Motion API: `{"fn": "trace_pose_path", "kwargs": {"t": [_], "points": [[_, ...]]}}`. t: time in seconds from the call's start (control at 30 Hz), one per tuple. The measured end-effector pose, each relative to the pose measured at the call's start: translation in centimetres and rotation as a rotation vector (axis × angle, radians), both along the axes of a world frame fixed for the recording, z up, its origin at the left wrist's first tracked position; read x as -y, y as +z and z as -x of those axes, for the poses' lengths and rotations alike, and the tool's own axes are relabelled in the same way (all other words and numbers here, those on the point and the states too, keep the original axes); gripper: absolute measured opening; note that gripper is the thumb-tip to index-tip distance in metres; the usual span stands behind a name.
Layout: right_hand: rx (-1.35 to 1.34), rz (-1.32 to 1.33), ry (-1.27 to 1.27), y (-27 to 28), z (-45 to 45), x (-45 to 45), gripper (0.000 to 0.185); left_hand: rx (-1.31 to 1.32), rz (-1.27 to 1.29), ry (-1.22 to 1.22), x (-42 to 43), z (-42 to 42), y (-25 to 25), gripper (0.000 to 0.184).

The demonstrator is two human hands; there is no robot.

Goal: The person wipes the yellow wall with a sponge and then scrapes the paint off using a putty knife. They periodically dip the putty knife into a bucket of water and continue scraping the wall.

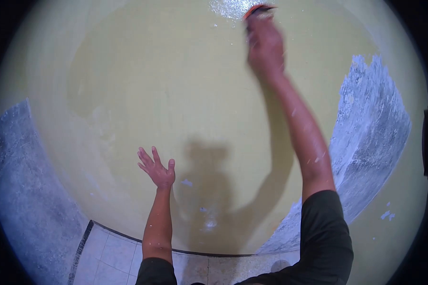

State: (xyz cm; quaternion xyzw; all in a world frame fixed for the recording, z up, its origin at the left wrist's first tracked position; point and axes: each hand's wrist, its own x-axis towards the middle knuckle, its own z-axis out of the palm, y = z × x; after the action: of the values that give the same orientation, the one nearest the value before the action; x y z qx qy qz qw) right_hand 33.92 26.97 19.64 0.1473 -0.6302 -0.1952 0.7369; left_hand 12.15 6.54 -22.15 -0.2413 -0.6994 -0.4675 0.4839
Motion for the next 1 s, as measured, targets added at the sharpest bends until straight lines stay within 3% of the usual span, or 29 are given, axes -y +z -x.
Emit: {"fn": "trace_pose_path", "kwargs": {"t": [0.1,0.17,0.2,0.23,0.27,0.33,0.4,0.47,0.57,0.6,0.63,0.67,0.7,0.77,0.8,0.83,0.87,0.93,1.0], "points": [[0.335,-0.133,-0.148,-19.2,4.4,1.6,0.043,-0.020,0.032,-0.024,0.4,0.2,-0.4,0.080],[0.814,-0.210,-0.196,-34.2,5.4,1.8,0.057,0.008,0.096,-0.089,1.1,0.8,-0.9,0.076],[0.423,-0.630,-0.702,-40.4,6.0,1.9,0.055,-0.003,0.089,-0.087,1.4,1.6,-1.1,0.076],[0.931,-0.415,-0.230,-42.5,3.8,3.7,0.050,-0.006,0.143,-0.092,1.9,2.4,-2.4,0.074],[0.974,-0.510,-0.342,-43.0,2.2,4.9,0.048,-0.009,0.203,-0.100,2.4,3.1,-4.0,0.073],[1.012,-0.531,-0.301,-42.0,1.9,4.3,0.047,0.019,0.144,-0.079,2.6,4.2,-7.4,0.074],[0.953,-0.596,-0.118,-38.8,2.8,2.5,0.045,0.070,0.080,-0.065,2.7,4.2,-12.0,0.074],[0.890,-0.500,-0.134,-27.7,2.4,2.1,0.033,0.252,0.023,0.025,2.7,4.2,-15.8,0.075],[0.449,-0.409,-0.440,-6.7,2.3,2.9,0.040,0.198,0.008,0.035,2.7,4.2,-16.7,0.077],[0.232,-0.264,-0.459,-0.8,2.7,2.9,0.038,0.209,0.018,0.025,2.9,4.1,-16.8,0.077],[0.101,0.046,-0.244,4.2,3.0,3.0,0.035,0.197,0.018,0.026,3.0,4.0,-16.7,0.078],[-0.087,0.187,-0.202,7.2,3.2,3.9,0.031,0.178,0.009,0.034,3.0,4.2,-16.5,0.079],[-0.088,0.182,-0.196,7.7,4.1,5.0,0.031,0.177,0.003,0.040,2.7,4.2,-16.4,0.079],[-0.226,0.484,-0.364,7.8,6.7,7.1,0.038,0.178,0.001,0.034,2.8,4.5,-16.7,0.079],[-0.166,0.490,-0.265,5.3,8.1,10.3,0.037,0.173,0.003,0.026,3.2,4.8,-16.9,0.079],[-0.133,0.237,-0.066,4.0,10.0,8.0,0.030,0.182,0.000,0.040,3.0,4.8,-17.0,0.079],[0.015,0.196,-0.025,0.3,11.4,10.8,0.029,0.191,-0.009,0.049,2.4,4.5,-16.9,0.079],[0.231,-0.067,-0.286,-10.2,15.6,12.5,0.038,0.192,-0.022,0.015,2.0,4.4,-16.9,0.080],[0.576,-0.205,-0.145,-23.1,19.2,14.3,0.046,0.204,-0.021,0.030,2.3,4.7,-17.3,0.079]]}}
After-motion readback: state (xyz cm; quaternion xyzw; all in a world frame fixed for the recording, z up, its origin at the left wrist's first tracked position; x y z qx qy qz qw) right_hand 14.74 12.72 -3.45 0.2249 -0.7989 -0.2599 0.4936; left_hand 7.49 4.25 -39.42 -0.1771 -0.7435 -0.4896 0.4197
